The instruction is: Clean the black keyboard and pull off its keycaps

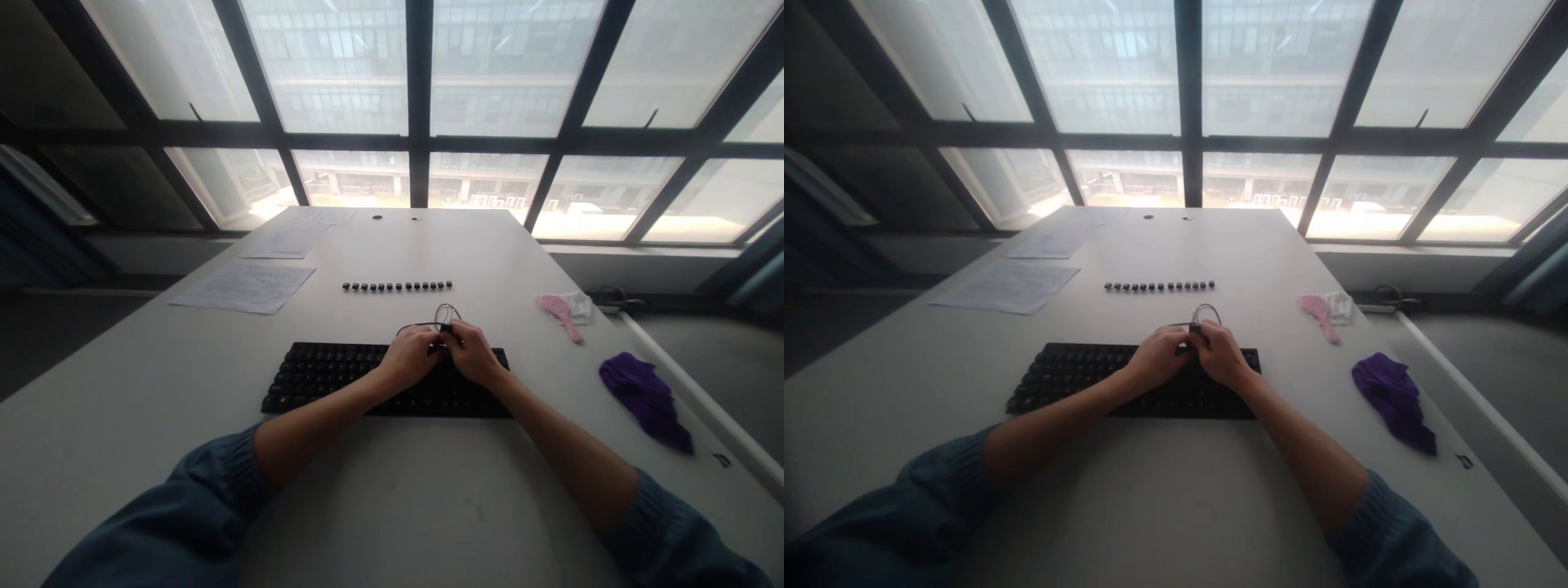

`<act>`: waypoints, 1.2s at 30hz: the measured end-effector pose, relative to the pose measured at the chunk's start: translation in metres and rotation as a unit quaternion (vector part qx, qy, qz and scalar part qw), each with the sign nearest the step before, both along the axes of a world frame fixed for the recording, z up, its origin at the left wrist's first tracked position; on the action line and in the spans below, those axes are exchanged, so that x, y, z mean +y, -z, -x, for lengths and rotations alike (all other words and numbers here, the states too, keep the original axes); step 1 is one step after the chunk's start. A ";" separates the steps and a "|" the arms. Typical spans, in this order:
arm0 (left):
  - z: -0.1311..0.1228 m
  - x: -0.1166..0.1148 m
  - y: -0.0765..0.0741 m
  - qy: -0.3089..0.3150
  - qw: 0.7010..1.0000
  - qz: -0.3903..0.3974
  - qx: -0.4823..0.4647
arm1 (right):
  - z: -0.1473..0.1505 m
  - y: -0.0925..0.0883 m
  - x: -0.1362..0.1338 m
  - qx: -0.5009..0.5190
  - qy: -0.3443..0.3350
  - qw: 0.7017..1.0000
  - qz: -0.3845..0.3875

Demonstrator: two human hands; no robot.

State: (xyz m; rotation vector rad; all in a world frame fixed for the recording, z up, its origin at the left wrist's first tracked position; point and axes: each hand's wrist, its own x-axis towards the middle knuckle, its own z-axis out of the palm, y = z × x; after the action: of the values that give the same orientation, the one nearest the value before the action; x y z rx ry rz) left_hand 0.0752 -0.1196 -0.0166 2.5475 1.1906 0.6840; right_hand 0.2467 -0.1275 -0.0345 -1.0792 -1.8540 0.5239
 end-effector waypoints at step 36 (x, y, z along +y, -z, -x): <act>0.001 0.001 0.010 0.011 0.999 -0.034 -0.039 | 0.001 0.002 -0.002 0.013 -0.041 0.998 -0.037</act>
State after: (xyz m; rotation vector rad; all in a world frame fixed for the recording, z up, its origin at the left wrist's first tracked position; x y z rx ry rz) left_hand 0.0745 -0.1190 -0.0264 2.5591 1.1294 0.8248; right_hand 0.2457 -0.1291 -0.0368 -0.9460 -1.8860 0.5107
